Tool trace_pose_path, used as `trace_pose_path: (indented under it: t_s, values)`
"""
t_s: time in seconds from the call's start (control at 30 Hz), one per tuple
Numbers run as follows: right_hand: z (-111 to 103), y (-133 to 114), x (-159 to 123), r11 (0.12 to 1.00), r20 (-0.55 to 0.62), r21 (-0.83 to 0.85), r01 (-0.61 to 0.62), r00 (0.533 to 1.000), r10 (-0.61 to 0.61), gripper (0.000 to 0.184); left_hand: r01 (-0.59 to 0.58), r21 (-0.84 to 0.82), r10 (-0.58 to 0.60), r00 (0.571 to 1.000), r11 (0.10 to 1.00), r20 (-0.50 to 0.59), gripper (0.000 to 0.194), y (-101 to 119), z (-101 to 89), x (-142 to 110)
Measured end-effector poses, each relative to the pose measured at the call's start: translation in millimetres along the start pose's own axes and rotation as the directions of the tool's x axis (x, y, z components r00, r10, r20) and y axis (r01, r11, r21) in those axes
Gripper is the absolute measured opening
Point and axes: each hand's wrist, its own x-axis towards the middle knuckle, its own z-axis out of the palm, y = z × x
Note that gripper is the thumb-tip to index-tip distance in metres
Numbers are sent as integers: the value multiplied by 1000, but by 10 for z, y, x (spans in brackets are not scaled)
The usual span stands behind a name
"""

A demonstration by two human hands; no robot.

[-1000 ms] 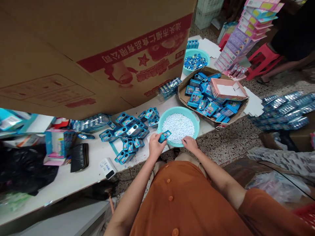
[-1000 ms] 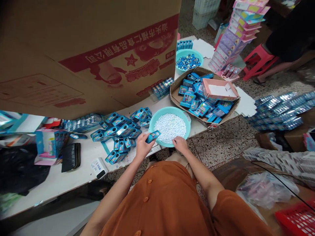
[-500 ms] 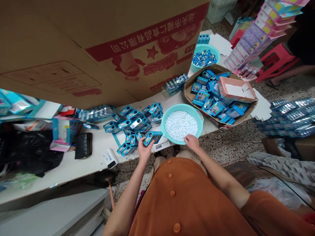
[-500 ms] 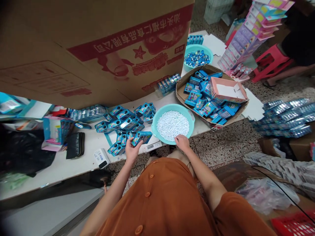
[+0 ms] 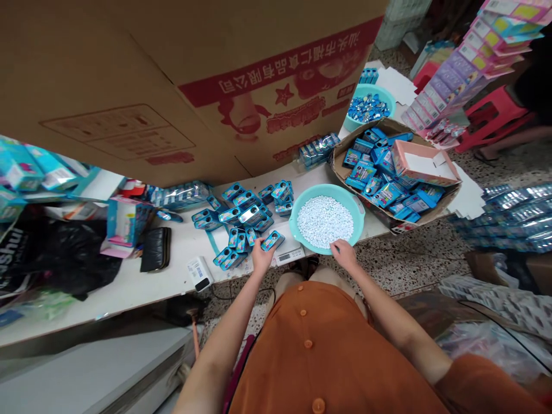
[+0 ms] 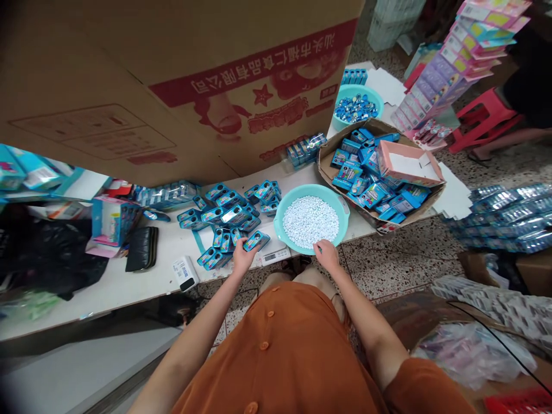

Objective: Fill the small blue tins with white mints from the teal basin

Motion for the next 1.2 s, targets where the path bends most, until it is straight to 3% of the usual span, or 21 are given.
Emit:
trace_pose_path:
  t_s: [0.23, 0.53, 0.67, 0.8, 0.9, 1.07, 1.2]
  values:
    - [-60, -223, -261, 998, -97, 33, -49, 994, 52, 27, -55, -80, 63, 993, 995, 100, 34, -90, 144, 96]
    - [-13, -320, -519, 997, -217, 51, -60, 974, 70, 25, -131, -84, 147, 964, 988, 221, 33, -188, 280, 180]
    - [59, -378, -535, 993, -228, 43, -113, 966, 119, 27, -197, -73, 209, 945, 978, 251, 55, -269, 265, 184]
    - [109, -435, -543, 989, -224, 41, -141, 963, 146, 28, -218, -45, 222, 938, 975, 267, 83, -438, 134, 102]
    - [124, -472, -556, 988, -230, 38, -151, 961, 155, 28, -214, -34, 215, 937, 976, 276, 79, -643, -41, -49]
    - [113, -513, -558, 987, -230, 10, -159, 960, 157, 28, -116, 61, 96, 958, 991, 271, 70, -1003, -342, -346]
    - [114, -528, -538, 989, -198, -13, -149, 970, 143, 28, -58, 70, 41, 973, 996, 228, 65, -1196, -470, -498]
